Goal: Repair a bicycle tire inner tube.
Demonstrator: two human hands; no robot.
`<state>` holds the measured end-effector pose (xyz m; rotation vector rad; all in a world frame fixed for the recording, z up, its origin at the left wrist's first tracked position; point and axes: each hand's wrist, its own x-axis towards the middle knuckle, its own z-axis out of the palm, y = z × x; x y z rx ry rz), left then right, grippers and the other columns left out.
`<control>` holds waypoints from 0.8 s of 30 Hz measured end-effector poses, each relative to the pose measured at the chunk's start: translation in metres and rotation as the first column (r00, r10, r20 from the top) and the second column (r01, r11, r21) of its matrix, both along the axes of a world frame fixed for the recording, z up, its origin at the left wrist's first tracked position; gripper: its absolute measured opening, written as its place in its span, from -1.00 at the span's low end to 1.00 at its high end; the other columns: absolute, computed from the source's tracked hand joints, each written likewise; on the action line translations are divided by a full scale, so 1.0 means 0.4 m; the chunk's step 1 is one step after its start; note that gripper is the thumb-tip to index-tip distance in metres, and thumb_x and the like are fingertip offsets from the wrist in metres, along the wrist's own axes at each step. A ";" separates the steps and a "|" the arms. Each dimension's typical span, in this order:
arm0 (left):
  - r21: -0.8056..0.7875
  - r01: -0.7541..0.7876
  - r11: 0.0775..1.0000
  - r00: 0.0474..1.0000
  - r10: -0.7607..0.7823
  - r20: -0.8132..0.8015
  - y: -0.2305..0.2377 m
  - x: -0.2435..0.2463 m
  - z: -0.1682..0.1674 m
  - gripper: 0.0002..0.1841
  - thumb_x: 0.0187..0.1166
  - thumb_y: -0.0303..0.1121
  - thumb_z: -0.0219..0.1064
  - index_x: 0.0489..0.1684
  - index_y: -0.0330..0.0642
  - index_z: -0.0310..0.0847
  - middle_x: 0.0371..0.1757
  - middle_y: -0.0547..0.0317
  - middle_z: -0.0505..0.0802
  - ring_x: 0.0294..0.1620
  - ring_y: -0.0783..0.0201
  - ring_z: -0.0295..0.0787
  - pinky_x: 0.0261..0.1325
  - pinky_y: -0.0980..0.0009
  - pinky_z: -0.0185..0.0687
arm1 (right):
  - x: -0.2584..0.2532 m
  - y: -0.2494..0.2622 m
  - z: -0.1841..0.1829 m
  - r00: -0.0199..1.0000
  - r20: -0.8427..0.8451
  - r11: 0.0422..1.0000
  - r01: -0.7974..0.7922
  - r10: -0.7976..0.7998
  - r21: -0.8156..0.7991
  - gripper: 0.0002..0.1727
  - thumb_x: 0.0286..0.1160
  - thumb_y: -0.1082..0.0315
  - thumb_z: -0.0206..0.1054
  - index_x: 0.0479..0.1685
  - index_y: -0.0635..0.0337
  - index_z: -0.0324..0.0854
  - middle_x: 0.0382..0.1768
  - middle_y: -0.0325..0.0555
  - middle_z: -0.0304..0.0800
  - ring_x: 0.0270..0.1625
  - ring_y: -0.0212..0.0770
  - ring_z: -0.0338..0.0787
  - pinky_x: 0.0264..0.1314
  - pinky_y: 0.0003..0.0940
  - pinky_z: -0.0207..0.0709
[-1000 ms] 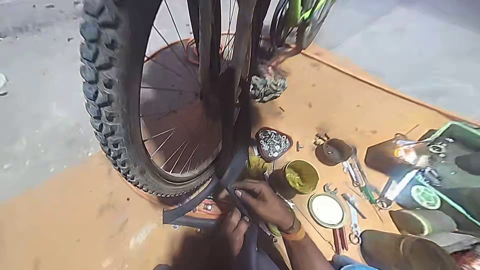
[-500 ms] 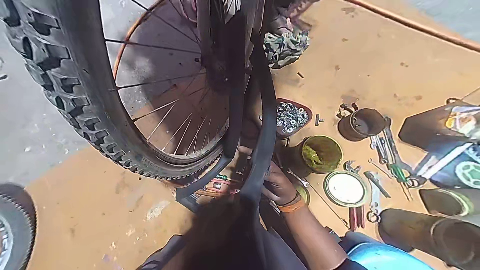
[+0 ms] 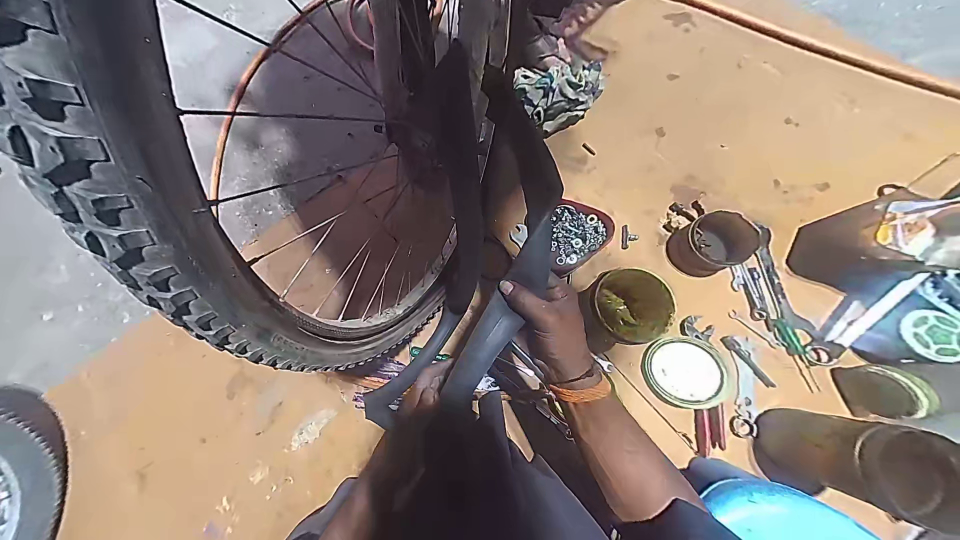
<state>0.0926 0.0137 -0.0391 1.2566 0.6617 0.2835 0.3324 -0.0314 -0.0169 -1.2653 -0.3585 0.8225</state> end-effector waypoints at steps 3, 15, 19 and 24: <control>0.159 0.043 0.986 0.989 -0.019 -0.148 0.012 0.039 0.060 -0.56 0.67 -0.21 0.31 0.46 -0.17 0.54 0.12 0.19 0.85 0.07 0.33 0.82 0.16 0.31 0.80 | 0.003 0.009 0.020 0.993 0.103 0.996 0.059 -0.052 -0.065 -0.82 0.45 0.40 0.52 -0.04 0.22 0.79 -0.27 -0.02 0.88 -0.30 -0.17 0.85 -0.22 -0.17 0.81; -0.071 -0.091 0.993 0.996 0.091 -0.006 0.019 0.046 0.069 -0.72 0.74 -0.18 0.21 -0.03 -0.18 0.75 -0.21 0.21 0.89 -0.18 0.39 0.83 -0.02 0.37 0.80 | 0.043 0.001 -0.013 0.978 -0.040 0.966 -0.195 0.204 0.170 -0.50 0.71 -0.26 0.09 0.23 -0.10 0.55 -0.50 -0.34 0.44 -0.56 -0.44 0.42 -0.50 -0.55 0.41; -0.158 -0.071 0.985 0.997 0.077 0.029 0.023 0.014 0.044 -0.62 0.61 0.07 0.34 -0.09 -0.06 0.81 -0.18 0.24 0.92 -0.14 0.40 0.85 0.02 0.37 0.79 | 0.046 0.010 -0.004 0.983 -0.082 0.974 -0.148 0.164 0.173 -0.61 0.78 -0.07 0.13 0.30 -0.09 0.61 -0.41 -0.32 0.56 -0.47 -0.45 0.49 -0.41 -0.55 0.46; -0.207 -0.092 0.974 0.994 0.101 0.032 0.024 -0.010 0.031 -0.60 0.59 0.07 0.36 -0.02 -0.09 0.81 -0.14 0.17 0.92 -0.13 0.35 0.86 0.03 0.32 0.80 | 0.032 0.029 0.012 0.962 -0.225 0.943 -0.073 0.152 0.324 -0.75 0.73 0.15 0.25 0.18 0.03 0.68 -0.41 -0.26 0.62 -0.50 -0.46 0.51 -0.44 -0.56 0.48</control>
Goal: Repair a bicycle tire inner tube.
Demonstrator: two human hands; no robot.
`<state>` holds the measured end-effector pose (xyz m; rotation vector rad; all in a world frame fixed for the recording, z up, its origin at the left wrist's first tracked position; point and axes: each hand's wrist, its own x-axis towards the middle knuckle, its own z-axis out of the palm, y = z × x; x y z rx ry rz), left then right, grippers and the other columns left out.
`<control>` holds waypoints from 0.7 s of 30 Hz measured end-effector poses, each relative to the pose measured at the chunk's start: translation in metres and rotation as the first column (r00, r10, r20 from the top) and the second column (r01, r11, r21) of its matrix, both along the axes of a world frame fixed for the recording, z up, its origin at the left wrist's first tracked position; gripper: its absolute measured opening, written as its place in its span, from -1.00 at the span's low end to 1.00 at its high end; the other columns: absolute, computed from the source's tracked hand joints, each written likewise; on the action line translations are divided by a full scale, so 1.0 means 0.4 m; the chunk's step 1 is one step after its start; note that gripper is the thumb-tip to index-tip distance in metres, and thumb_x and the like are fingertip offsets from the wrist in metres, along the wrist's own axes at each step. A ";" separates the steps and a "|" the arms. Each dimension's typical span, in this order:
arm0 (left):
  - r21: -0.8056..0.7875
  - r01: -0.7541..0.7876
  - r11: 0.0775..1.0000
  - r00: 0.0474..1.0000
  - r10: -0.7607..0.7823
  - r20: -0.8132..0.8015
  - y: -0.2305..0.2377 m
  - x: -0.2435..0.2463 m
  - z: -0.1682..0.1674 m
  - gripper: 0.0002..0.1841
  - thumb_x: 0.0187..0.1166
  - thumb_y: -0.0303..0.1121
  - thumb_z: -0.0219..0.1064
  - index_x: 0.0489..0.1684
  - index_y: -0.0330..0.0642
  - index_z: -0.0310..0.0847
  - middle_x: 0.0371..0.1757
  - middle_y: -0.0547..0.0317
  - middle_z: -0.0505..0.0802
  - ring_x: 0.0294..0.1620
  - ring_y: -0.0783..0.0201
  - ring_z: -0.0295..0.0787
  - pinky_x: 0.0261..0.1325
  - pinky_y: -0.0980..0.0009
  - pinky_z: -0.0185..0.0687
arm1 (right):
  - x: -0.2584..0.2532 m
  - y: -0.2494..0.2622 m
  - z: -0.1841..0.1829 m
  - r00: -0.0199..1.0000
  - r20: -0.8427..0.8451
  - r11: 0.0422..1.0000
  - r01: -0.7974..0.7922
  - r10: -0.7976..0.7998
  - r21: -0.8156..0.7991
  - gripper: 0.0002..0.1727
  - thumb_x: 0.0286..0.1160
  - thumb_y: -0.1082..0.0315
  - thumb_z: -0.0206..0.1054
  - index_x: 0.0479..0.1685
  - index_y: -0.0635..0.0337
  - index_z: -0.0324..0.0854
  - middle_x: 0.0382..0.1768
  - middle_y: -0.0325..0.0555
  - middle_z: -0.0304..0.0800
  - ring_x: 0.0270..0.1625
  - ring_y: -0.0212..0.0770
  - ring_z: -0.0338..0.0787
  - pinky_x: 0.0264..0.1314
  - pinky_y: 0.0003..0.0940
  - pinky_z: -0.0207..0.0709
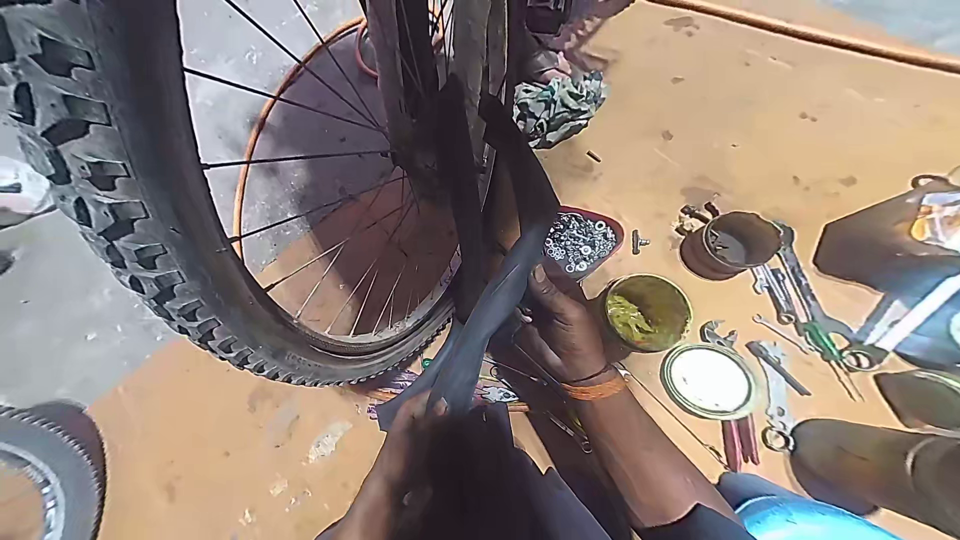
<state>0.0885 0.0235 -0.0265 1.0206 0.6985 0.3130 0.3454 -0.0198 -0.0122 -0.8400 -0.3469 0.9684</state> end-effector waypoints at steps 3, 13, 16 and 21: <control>0.017 -0.014 1.000 1.000 0.014 0.005 0.006 -0.008 -0.011 -0.60 0.61 0.04 0.35 0.00 -0.13 0.78 -0.14 0.14 0.91 -0.15 0.32 0.86 0.00 0.30 0.80 | -0.001 0.007 0.007 1.000 -0.023 1.000 -0.004 0.005 0.021 -0.79 0.69 0.22 0.28 0.15 0.03 0.65 -0.39 -0.26 0.62 -0.52 -0.47 0.49 -0.46 -0.58 0.45; 0.090 0.013 0.996 1.000 -0.014 0.005 0.027 0.020 -0.010 -0.43 0.70 0.03 0.25 0.30 -0.39 0.58 -0.10 -0.11 0.92 -0.10 0.09 0.90 0.11 0.14 0.83 | 0.000 0.006 0.041 1.000 -0.022 1.000 -0.001 0.001 0.017 -0.76 0.65 0.22 0.34 0.18 0.06 0.65 -0.34 -0.21 0.67 -0.51 -0.46 0.51 -0.47 -0.58 0.46; 0.375 0.069 0.925 0.993 -0.028 -0.113 0.057 0.045 0.011 -0.33 0.68 0.04 0.27 0.54 -0.37 0.41 0.17 -0.04 0.85 0.15 0.15 0.84 0.30 0.16 0.78 | -0.002 0.006 0.044 0.999 -0.035 1.000 0.013 -0.013 0.020 -0.76 0.62 0.24 0.38 0.15 0.08 0.68 -0.32 -0.18 0.70 -0.51 -0.45 0.51 -0.48 -0.58 0.45; 0.828 0.178 0.531 0.952 0.122 -0.282 0.109 0.152 0.119 -0.31 0.55 0.16 0.35 0.59 -0.08 0.50 0.32 0.20 0.82 0.28 0.41 0.77 0.36 0.27 0.74 | -0.026 0.007 0.037 0.997 -0.061 0.998 -0.051 0.054 0.043 -0.72 0.62 0.21 0.38 0.20 0.08 0.64 -0.29 -0.16 0.71 -0.48 -0.46 0.54 -0.46 -0.58 0.45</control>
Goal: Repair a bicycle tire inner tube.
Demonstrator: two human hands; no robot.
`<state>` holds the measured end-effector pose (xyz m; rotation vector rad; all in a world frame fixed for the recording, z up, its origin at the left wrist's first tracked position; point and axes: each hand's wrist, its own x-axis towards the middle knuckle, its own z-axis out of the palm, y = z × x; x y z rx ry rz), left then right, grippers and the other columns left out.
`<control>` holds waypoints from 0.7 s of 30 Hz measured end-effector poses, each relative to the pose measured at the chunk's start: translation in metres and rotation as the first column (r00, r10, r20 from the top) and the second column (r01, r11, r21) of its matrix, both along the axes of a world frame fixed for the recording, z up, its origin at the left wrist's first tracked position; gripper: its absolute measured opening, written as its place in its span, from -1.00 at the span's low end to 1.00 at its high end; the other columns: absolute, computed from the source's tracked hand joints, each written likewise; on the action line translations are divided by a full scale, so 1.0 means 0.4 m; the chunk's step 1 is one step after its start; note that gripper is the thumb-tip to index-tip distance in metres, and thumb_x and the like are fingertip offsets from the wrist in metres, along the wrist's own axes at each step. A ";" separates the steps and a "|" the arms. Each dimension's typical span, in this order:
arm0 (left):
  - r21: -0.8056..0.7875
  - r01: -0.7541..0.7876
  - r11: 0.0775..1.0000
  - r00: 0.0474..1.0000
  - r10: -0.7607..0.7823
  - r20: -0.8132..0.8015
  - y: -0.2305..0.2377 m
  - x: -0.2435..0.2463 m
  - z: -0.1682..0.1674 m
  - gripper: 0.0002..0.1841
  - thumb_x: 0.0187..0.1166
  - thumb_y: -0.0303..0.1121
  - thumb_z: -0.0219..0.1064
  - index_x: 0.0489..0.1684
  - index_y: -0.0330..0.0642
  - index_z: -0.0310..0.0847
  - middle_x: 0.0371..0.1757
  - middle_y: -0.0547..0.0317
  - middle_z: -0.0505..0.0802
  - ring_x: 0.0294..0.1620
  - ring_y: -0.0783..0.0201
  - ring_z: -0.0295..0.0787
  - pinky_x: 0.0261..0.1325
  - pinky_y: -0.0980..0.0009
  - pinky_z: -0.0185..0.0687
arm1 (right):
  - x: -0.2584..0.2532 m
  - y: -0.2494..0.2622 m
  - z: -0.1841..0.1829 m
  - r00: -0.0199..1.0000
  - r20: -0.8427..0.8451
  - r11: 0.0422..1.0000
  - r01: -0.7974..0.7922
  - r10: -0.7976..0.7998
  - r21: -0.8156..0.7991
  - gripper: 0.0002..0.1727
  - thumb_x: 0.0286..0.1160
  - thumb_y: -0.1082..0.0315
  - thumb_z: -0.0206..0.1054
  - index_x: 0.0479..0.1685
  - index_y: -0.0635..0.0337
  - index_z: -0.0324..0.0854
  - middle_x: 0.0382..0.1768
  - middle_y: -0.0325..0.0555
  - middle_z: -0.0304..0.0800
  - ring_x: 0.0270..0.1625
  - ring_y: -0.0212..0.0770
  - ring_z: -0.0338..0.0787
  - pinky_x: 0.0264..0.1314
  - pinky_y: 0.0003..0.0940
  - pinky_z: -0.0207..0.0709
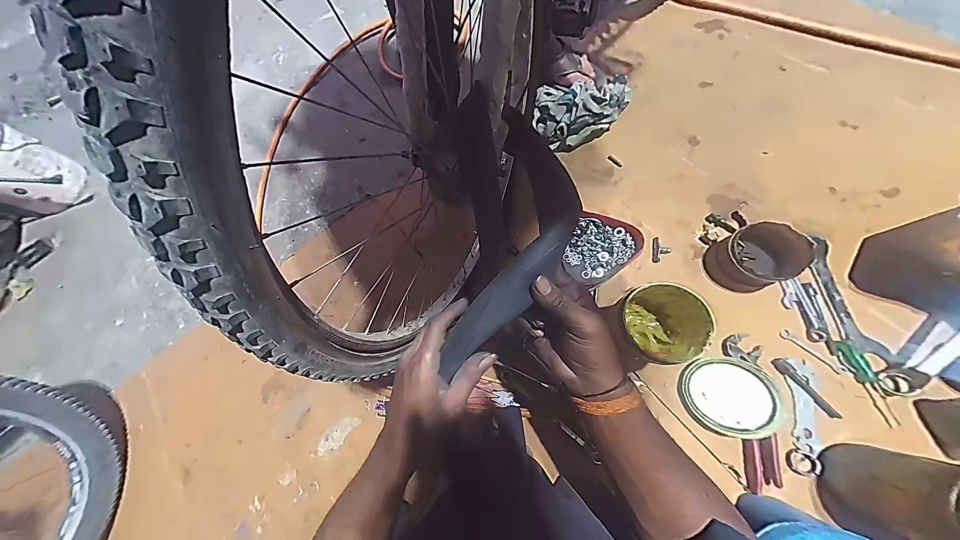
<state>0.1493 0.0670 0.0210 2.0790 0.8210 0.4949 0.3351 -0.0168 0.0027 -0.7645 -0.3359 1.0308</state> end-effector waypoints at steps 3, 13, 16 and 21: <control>0.073 -0.053 0.996 0.999 0.053 -0.003 0.005 0.054 0.040 -0.33 0.40 0.16 0.51 0.49 0.07 0.61 0.16 0.34 0.88 0.11 0.48 0.82 0.19 0.31 0.80 | -0.011 0.000 0.005 0.999 -0.049 0.999 -0.012 0.014 0.034 -0.75 0.62 0.22 0.36 0.17 0.05 0.64 -0.33 -0.19 0.67 -0.50 -0.46 0.52 -0.45 -0.57 0.46; 0.093 -0.074 0.993 0.996 0.079 -0.047 -0.004 0.091 0.050 -0.60 0.48 0.12 0.42 0.08 0.10 0.81 -0.16 0.50 0.90 -0.20 0.59 0.80 -0.15 0.42 0.78 | -0.010 -0.014 0.007 1.000 -0.029 0.999 0.004 -0.003 0.037 -0.77 0.61 0.22 0.39 0.11 0.09 0.65 -0.36 -0.19 0.67 -0.52 -0.49 0.50 -0.48 -0.60 0.40; 0.100 -0.049 0.994 0.998 0.051 -0.022 -0.006 0.083 0.054 -0.62 0.59 0.02 0.32 0.20 0.06 0.78 -0.02 0.44 0.91 -0.08 0.58 0.82 -0.03 0.41 0.79 | -0.014 -0.014 0.007 1.000 -0.023 0.999 0.009 -0.008 0.033 -0.75 0.60 0.21 0.39 0.12 0.09 0.67 -0.36 -0.19 0.67 -0.52 -0.49 0.49 -0.48 -0.60 0.40; 0.177 -0.040 0.983 0.994 0.021 0.108 -0.006 0.076 0.050 -0.53 0.57 -0.07 0.41 0.40 -0.06 0.69 0.29 0.24 0.81 0.28 0.40 0.74 0.25 0.36 0.76 | -0.025 -0.009 0.012 0.999 0.047 1.000 0.002 -0.002 -0.005 -0.73 0.65 0.20 0.35 0.19 0.09 0.66 -0.32 -0.16 0.69 -0.48 -0.46 0.52 -0.43 -0.57 0.44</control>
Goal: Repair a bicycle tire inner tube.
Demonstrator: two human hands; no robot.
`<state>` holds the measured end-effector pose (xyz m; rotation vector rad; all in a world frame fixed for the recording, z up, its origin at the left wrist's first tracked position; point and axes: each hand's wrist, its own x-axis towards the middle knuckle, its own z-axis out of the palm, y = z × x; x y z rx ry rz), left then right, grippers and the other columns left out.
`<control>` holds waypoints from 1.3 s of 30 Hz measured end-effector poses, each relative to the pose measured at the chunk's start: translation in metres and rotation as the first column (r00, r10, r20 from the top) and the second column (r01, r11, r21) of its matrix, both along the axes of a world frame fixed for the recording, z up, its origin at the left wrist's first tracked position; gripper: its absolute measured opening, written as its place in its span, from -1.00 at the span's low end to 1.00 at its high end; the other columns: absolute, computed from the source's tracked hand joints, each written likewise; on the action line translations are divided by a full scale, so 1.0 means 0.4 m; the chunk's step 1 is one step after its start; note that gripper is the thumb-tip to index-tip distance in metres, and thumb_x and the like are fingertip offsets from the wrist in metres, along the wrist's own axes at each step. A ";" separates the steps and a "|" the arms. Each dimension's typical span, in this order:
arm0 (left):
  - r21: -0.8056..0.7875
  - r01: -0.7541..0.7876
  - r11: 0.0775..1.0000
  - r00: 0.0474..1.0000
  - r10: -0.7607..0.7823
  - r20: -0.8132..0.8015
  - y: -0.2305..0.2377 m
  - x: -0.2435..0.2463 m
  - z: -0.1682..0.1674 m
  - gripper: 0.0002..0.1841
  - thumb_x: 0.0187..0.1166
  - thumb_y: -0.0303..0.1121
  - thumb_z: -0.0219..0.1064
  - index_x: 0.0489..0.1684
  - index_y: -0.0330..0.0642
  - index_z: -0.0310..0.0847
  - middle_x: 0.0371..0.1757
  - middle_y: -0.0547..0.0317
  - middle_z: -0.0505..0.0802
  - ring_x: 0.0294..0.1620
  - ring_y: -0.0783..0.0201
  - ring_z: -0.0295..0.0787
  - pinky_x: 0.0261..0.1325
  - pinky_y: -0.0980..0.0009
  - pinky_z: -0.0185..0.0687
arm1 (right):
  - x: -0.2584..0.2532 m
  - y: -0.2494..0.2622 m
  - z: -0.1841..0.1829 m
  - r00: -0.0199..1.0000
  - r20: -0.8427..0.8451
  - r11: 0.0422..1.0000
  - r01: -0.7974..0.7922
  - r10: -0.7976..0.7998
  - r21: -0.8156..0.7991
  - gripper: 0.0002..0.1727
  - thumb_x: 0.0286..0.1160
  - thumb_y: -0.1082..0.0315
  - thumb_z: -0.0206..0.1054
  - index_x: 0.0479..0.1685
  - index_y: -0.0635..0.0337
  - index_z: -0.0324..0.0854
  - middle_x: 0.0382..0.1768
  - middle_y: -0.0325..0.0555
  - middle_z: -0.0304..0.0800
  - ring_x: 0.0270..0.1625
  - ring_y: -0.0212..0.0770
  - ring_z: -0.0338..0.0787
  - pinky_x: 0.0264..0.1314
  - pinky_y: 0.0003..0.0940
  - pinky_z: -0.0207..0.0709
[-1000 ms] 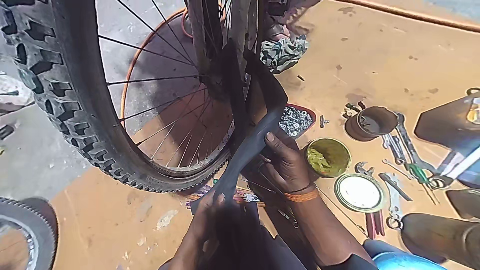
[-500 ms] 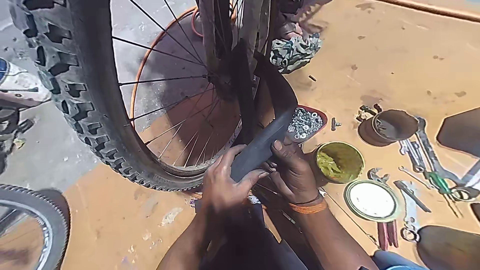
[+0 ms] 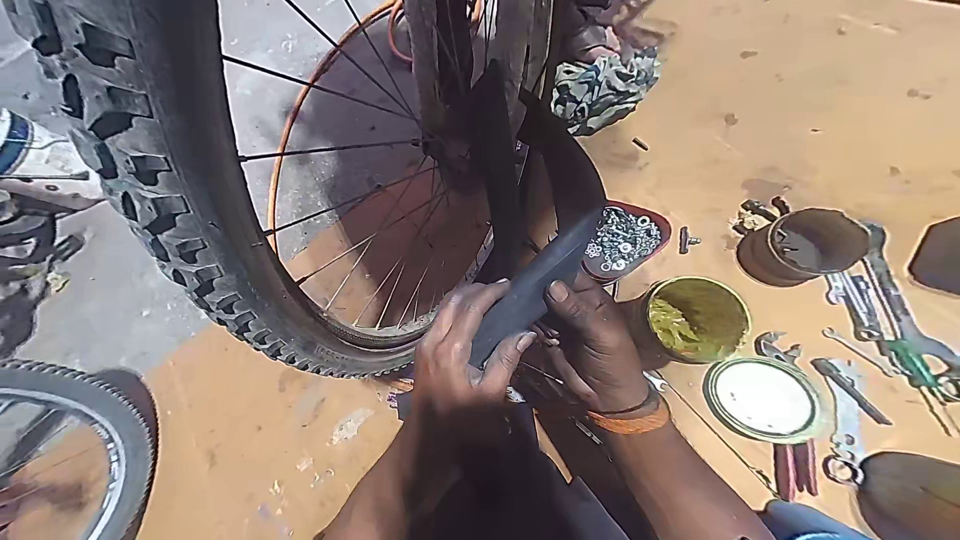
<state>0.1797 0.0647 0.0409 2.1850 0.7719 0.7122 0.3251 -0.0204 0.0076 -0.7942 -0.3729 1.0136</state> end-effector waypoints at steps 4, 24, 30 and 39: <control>-0.064 -0.028 0.998 0.998 0.031 0.046 0.011 -0.007 0.004 -0.78 0.55 -0.26 0.45 0.06 -0.05 0.86 0.13 0.32 0.86 0.17 0.44 0.78 0.17 0.42 0.79 | -0.020 -0.004 0.010 0.981 0.193 0.996 0.007 0.009 -0.083 -0.71 0.68 0.22 0.31 0.21 0.18 0.65 -0.23 -0.04 0.78 -0.37 -0.32 0.69 -0.30 -0.42 0.66; -0.550 0.031 0.835 0.998 -0.055 -0.027 0.045 -0.040 0.035 -0.89 0.52 -0.40 0.45 -0.14 -0.10 0.90 0.00 0.22 0.89 0.05 0.29 0.85 0.09 0.32 0.88 | -0.096 -0.044 0.010 0.860 0.507 0.946 0.204 -0.050 -0.253 -0.62 0.37 0.46 0.49 0.19 0.20 0.62 -0.12 -0.16 0.85 -0.12 -0.26 0.86 -0.06 -0.37 0.83; -0.730 0.041 0.682 0.999 -0.007 0.049 0.042 -0.048 0.042 -0.86 0.54 -0.49 0.36 -0.11 -0.26 0.84 -0.17 0.01 0.90 -0.19 0.21 0.85 -0.05 0.28 0.83 | -0.075 -0.054 0.018 0.951 0.304 0.974 0.010 0.062 -0.227 -0.64 0.42 0.51 0.44 0.22 0.23 0.66 -0.09 -0.02 0.86 -0.09 -0.20 0.85 0.03 -0.31 0.79; -0.345 0.162 0.925 0.913 -0.273 -0.302 0.051 -0.041 0.052 -0.76 0.67 -0.13 0.22 -0.04 0.05 0.79 -0.09 0.40 0.84 -0.11 0.51 0.76 0.02 0.38 0.74 | -0.053 -0.075 0.001 0.971 0.210 0.978 -0.075 0.116 -0.194 -0.66 0.45 0.52 0.42 0.20 0.35 0.62 -0.08 0.08 0.82 -0.13 -0.16 0.83 -0.05 -0.27 0.78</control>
